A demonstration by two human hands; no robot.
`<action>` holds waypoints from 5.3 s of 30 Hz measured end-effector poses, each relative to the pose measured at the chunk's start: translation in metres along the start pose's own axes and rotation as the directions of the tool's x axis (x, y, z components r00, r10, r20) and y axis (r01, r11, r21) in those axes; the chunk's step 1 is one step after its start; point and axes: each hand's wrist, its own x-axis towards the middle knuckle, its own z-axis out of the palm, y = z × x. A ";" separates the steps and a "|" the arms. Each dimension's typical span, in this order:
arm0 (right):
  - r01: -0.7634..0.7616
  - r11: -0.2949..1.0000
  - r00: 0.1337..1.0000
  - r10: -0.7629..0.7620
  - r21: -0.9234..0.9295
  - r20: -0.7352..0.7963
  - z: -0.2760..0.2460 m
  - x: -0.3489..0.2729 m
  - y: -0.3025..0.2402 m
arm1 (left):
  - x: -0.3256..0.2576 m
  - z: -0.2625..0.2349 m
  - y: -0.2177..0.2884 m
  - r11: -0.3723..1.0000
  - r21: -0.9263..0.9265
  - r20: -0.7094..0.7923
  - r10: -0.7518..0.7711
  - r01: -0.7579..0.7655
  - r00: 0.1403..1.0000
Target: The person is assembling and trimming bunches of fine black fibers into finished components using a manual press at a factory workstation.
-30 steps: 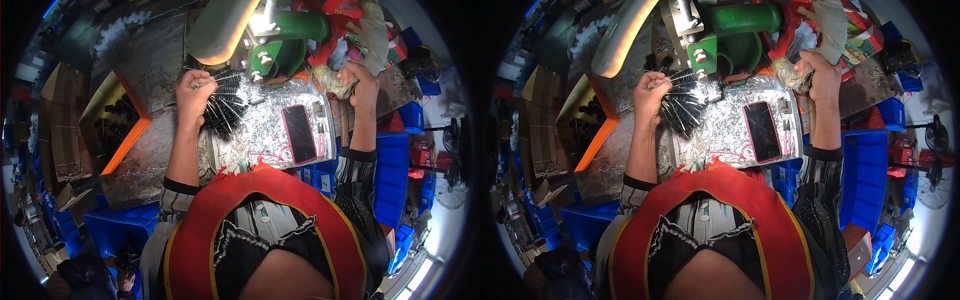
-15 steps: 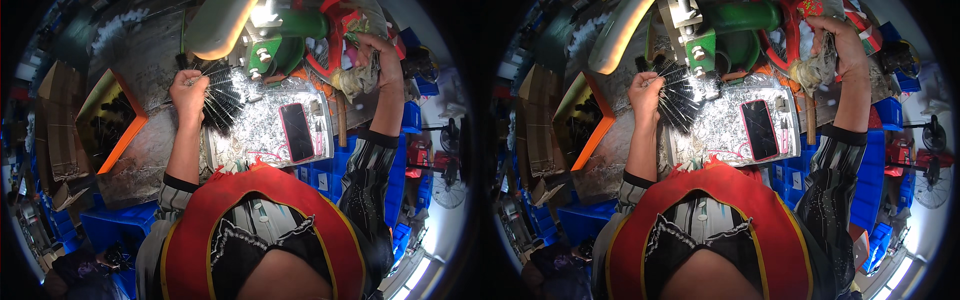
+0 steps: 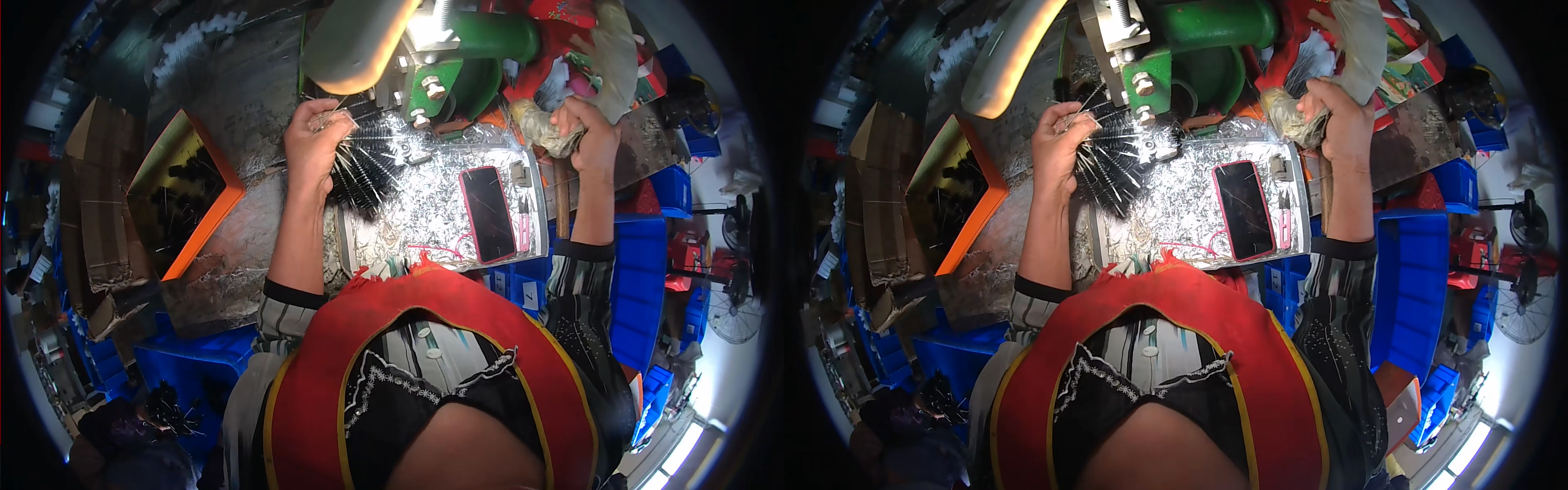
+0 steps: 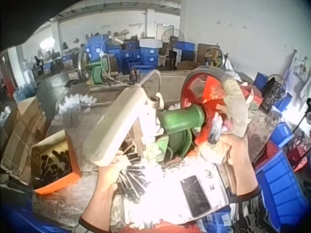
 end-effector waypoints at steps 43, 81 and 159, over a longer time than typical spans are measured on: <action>-0.087 0.989 0.996 0.084 -0.120 -0.031 -0.005 0.006 -0.015 | 0.002 0.002 -0.015 0.985 -0.049 -0.229 0.151 -0.167 0.961; -0.027 0.998 0.997 0.023 -0.053 -0.072 0.000 0.002 -0.006 | 0.006 -0.012 -0.025 0.980 -0.177 -0.022 0.090 -0.092 0.996; -0.176 0.975 0.981 0.163 -0.133 -0.102 0.003 0.004 -0.021 | 0.010 -0.002 -0.019 0.981 -0.029 -0.251 0.177 -0.191 0.952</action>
